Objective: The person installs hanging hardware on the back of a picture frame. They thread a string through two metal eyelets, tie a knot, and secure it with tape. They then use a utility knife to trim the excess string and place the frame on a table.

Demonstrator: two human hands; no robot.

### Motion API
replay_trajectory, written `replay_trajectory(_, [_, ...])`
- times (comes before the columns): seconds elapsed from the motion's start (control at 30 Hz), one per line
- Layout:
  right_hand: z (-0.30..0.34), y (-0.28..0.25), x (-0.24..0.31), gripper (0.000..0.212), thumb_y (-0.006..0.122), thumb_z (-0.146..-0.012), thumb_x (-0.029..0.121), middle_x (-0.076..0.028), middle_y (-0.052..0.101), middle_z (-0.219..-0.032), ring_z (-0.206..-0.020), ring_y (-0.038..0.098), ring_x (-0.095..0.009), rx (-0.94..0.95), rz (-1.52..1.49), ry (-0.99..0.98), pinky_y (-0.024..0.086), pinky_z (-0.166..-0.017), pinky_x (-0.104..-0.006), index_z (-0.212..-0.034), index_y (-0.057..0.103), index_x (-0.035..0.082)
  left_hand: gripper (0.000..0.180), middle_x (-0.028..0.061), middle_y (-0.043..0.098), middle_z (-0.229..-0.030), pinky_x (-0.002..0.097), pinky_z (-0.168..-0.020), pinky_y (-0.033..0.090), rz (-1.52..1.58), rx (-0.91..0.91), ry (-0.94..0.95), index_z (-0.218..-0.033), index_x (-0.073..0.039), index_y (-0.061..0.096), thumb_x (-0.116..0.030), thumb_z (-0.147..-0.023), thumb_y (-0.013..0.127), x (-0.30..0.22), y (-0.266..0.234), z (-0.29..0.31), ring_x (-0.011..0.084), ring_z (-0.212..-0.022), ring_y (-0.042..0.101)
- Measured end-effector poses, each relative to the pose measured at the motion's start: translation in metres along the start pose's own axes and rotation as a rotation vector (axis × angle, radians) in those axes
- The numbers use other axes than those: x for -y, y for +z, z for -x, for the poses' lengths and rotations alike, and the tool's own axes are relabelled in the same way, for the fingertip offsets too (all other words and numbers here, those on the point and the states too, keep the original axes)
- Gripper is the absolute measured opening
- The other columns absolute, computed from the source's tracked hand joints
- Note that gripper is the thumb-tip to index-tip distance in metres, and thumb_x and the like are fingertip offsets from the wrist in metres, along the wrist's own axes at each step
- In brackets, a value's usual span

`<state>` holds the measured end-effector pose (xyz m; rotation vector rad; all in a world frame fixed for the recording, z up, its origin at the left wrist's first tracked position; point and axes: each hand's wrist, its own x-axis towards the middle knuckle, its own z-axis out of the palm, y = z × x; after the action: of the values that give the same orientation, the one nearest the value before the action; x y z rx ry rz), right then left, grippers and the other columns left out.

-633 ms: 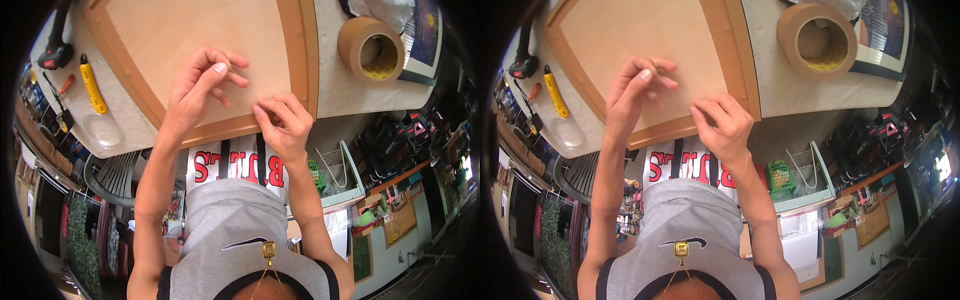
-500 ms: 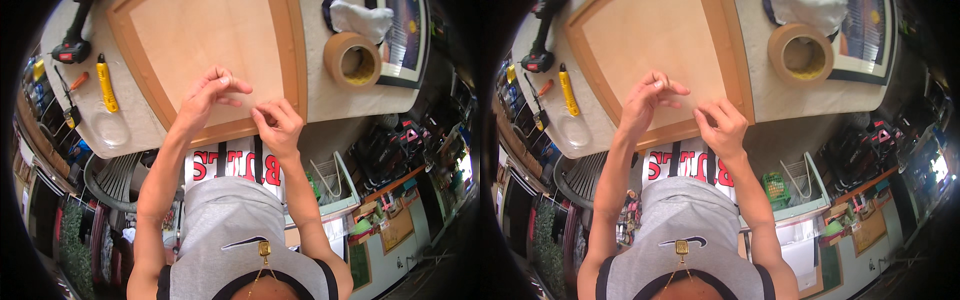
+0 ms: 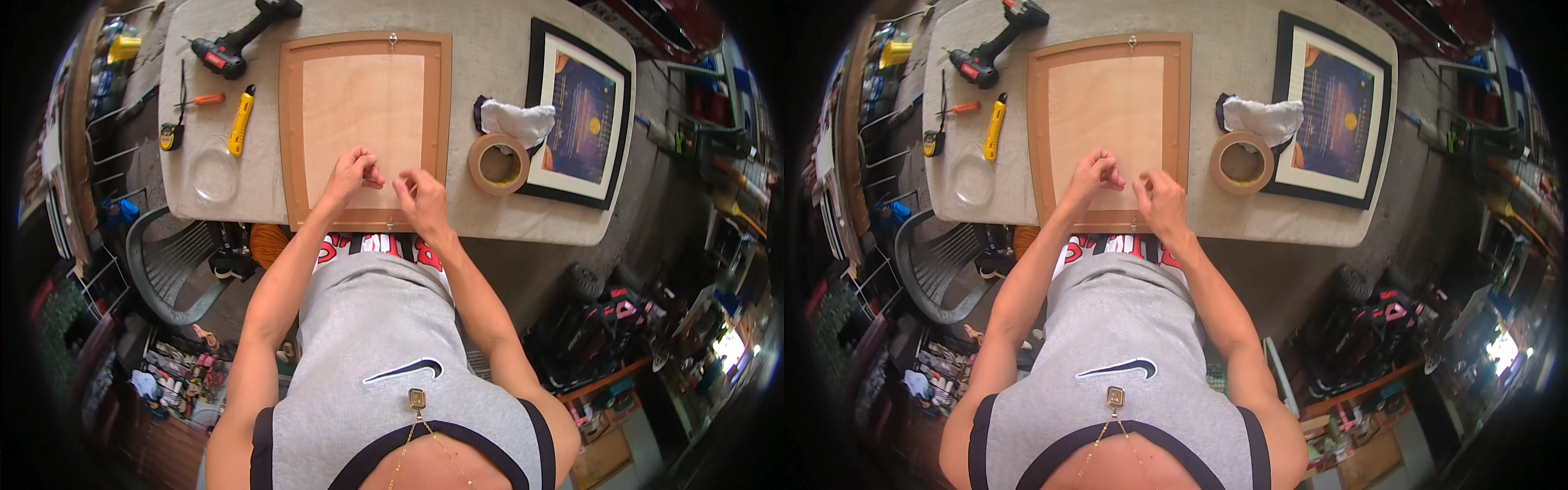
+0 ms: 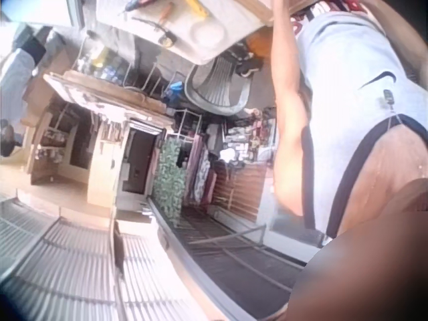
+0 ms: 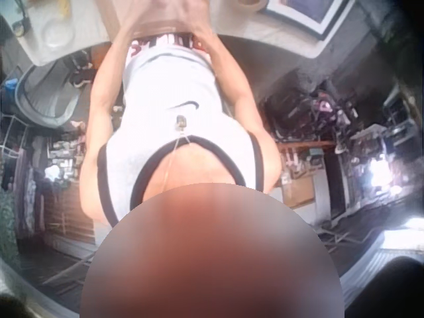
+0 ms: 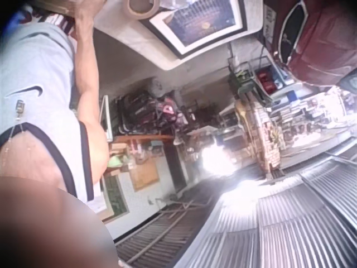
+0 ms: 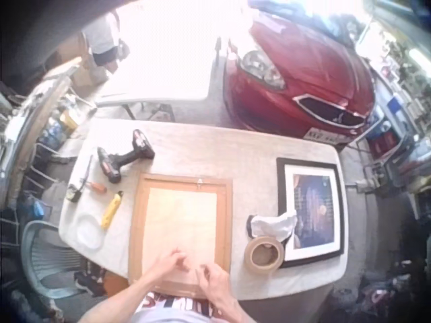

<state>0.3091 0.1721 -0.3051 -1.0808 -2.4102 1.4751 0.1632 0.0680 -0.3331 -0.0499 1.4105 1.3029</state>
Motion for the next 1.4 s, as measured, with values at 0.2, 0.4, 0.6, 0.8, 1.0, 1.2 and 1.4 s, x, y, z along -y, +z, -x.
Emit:
replay_trajectory(0.2, [-0.095, -0.022, -0.001, 0.016, 0.070, -0.078, 0.029, -0.011, 0.055, -0.113, -0.110, 0.049, -0.028, 0.148, 0.502, -0.707, 0.041, -0.081, -0.0404, -0.090, 0.070, 0.018, 0.012, 0.0055, 0.056, -0.064, 0.0365, -0.058, 0.057, 0.212, -0.158, 0.078, -0.086, -0.006, 0.050, -0.015, -0.093, 0.047, 0.016, 0.002, 0.000, 0.0187, -0.061, 0.063])
replay_trajectory(0.4, [-0.110, -0.049, -0.019, 0.021, 0.071, -0.077, 0.032, -0.010, 0.052, -0.114, -0.111, 0.046, -0.029, 0.299, 0.480, -0.795, 0.040, -0.086, -0.0427, -0.095, 0.069, 0.023, 0.013, 0.0053, 0.055, -0.061, 0.0353, -0.050, 0.057, 0.207, -0.216, 0.139, -0.083, -0.005, 0.051, -0.014, -0.092, 0.047, 0.018, 0.004, -0.001, 0.0187, -0.055, 0.063])
replay_trajectory(0.6, [-0.106, -0.048, -0.021, 0.027, 0.074, -0.074, 0.029, -0.010, 0.051, -0.109, -0.109, 0.046, -0.030, 0.288, 0.444, -0.787, 0.041, -0.087, -0.0436, -0.099, 0.068, 0.020, 0.013, 0.0052, 0.055, -0.061, 0.0356, -0.048, 0.057, 0.271, -0.223, 0.159, -0.083, -0.004, 0.052, -0.014, -0.092, 0.048, 0.019, 0.003, 0.001, 0.0184, -0.053, 0.062])
replay_trajectory(0.8, [-0.081, -0.045, -0.024, 0.021, 0.075, -0.074, 0.023, -0.010, 0.059, -0.096, -0.095, 0.054, -0.027, 0.268, 0.338, -0.578, 0.042, -0.079, -0.0395, -0.091, 0.069, 0.012, 0.012, 0.0055, 0.056, -0.060, 0.0362, -0.047, 0.056, 0.310, -0.238, 0.177, -0.084, -0.004, 0.053, -0.013, -0.091, 0.050, 0.020, 0.002, 0.000, 0.0188, -0.052, 0.062])
replay_trajectory(1.0, [-0.039, -0.004, -0.015, 0.014, 0.074, -0.077, 0.023, -0.005, 0.063, -0.074, -0.074, 0.059, -0.022, 0.254, 0.219, -0.465, 0.040, -0.070, -0.0377, -0.086, 0.071, 0.013, 0.011, 0.0076, 0.058, -0.061, 0.0375, -0.047, 0.057, 0.318, -0.137, 0.170, -0.086, -0.003, 0.053, -0.013, -0.091, 0.049, 0.024, -0.006, -0.009, 0.0203, -0.052, 0.063])
replay_trajectory(1.2, [-0.029, 0.008, 0.002, 0.009, 0.071, -0.078, 0.023, -0.002, 0.064, -0.072, -0.073, 0.058, -0.021, 0.315, 0.359, -0.422, 0.036, -0.074, -0.0366, -0.080, 0.073, 0.014, 0.009, 0.0087, 0.058, -0.062, 0.0373, -0.046, 0.057, 0.385, -0.060, 0.162, -0.087, -0.002, 0.053, -0.010, -0.090, 0.049, 0.030, -0.014, -0.017, 0.0208, -0.052, 0.062])
replay_trajectory(1.4, [-0.026, 0.004, 0.001, 0.008, 0.072, -0.074, 0.018, -0.001, 0.063, -0.072, -0.074, 0.055, -0.020, 0.393, 0.380, -0.472, 0.035, -0.074, -0.0354, -0.080, 0.072, 0.012, 0.014, 0.0082, 0.059, -0.065, 0.0325, -0.045, 0.054, -0.015, 0.002, 0.230, -0.089, -0.001, 0.056, -0.014, -0.091, 0.052, 0.026, -0.013, -0.013, 0.0180, -0.052, 0.062])
